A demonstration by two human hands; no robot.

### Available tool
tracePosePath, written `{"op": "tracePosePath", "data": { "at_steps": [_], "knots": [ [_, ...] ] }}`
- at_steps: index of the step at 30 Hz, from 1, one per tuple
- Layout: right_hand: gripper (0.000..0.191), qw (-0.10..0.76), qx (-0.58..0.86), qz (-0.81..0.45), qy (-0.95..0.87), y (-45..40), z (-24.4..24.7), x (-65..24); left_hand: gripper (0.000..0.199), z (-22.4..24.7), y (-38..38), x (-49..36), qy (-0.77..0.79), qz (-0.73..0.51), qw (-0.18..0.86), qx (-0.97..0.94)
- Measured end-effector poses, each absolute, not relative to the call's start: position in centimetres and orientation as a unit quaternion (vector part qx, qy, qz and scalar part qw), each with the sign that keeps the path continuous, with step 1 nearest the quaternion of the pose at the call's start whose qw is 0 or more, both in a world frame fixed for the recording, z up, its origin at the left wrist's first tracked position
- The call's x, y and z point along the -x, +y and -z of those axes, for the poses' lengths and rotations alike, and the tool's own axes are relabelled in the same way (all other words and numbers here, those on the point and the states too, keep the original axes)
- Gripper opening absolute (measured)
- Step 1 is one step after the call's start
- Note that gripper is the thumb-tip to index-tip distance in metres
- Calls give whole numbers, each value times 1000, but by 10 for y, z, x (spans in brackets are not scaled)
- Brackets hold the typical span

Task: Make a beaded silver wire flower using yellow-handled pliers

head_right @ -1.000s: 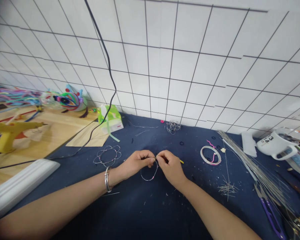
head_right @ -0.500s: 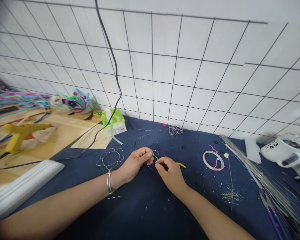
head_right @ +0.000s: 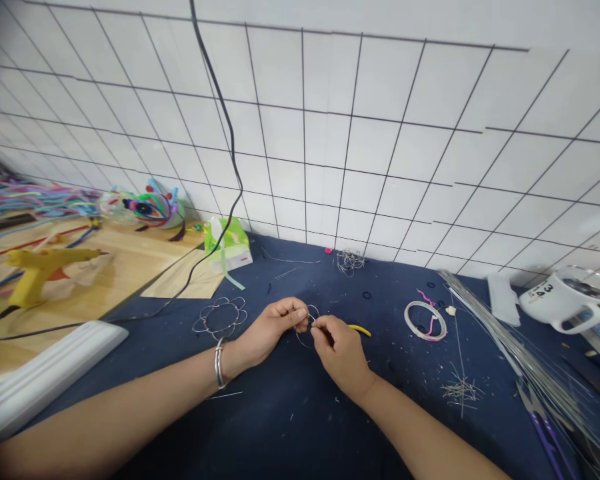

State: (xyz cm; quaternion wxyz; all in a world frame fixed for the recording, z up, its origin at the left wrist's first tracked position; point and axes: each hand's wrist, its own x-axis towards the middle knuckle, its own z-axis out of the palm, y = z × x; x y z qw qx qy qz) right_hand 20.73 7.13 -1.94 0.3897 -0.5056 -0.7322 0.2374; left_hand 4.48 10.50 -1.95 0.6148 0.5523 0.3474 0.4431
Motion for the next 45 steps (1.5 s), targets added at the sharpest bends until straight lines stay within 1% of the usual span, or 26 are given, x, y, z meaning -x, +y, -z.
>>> {"op": "tracePosePath", "data": {
  "at_steps": [5, 14, 22, 29, 35, 40, 45],
  "knots": [
    [16, 394, 510, -226, -730, 72, 21, -208, 21, 20, 105, -45, 344, -439, 614, -559],
    [17, 364, 521, -208, -744, 71, 10, -208, 18, 17, 103, -45, 336, -427, 618, -568],
    [20, 383, 518, -278, -712, 72, 7, -212, 18, 18, 102, -45, 323, -414, 638, -564],
    [24, 413, 535, -392, -624, 79, 15, -212, 23, 23, 106, -43, 342, -439, 635, -536],
    [26, 429, 538, -394, -609, 82, 22, -212, 27, 24, 106, -42, 340, -418, 659, -526],
    [29, 457, 550, -416, -562, 82, 26, -211, 27, 23, 107, -43, 346, -407, 669, -516],
    [29, 487, 535, -454, -521, 83, 26, -211, 23, 20, 107, -42, 359, -392, 656, -536]
  ]
}}
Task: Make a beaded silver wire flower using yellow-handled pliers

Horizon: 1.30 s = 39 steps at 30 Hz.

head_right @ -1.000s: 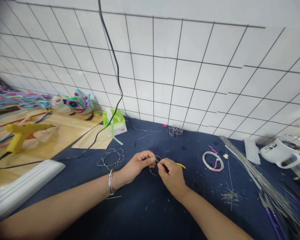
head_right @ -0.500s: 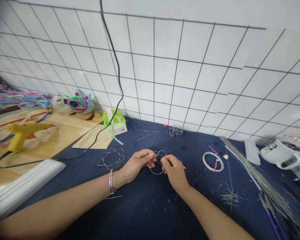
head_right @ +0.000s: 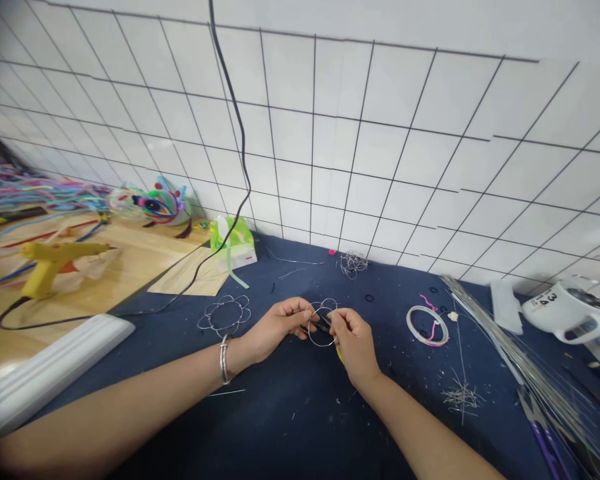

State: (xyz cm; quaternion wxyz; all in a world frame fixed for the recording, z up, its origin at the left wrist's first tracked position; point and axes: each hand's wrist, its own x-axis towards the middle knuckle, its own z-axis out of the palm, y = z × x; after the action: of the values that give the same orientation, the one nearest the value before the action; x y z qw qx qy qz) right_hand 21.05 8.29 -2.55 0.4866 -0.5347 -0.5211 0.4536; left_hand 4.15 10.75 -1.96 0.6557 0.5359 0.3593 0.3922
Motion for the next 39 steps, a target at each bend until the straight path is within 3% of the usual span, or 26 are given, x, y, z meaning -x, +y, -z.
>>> {"op": "tracePosePath", "data": {
  "at_steps": [7, 16, 27, 39],
  "knots": [
    [35, 460, 551, -396, -572, 79, 20, -209, 20, 19, 109, -41, 371, -418, 605, -566],
    [21, 405, 529, -358, -655, 74, 9, -206, 13, 20, 107, -42, 371, -390, 515, -666],
    [18, 339, 534, -359, -686, 73, 5, -202, 12, 17, 97, -45, 406, -423, 422, -692],
    [17, 345, 506, -349, -709, 74, 7, -201, 11, 20, 91, -53, 365, -479, 604, -523]
  ]
}}
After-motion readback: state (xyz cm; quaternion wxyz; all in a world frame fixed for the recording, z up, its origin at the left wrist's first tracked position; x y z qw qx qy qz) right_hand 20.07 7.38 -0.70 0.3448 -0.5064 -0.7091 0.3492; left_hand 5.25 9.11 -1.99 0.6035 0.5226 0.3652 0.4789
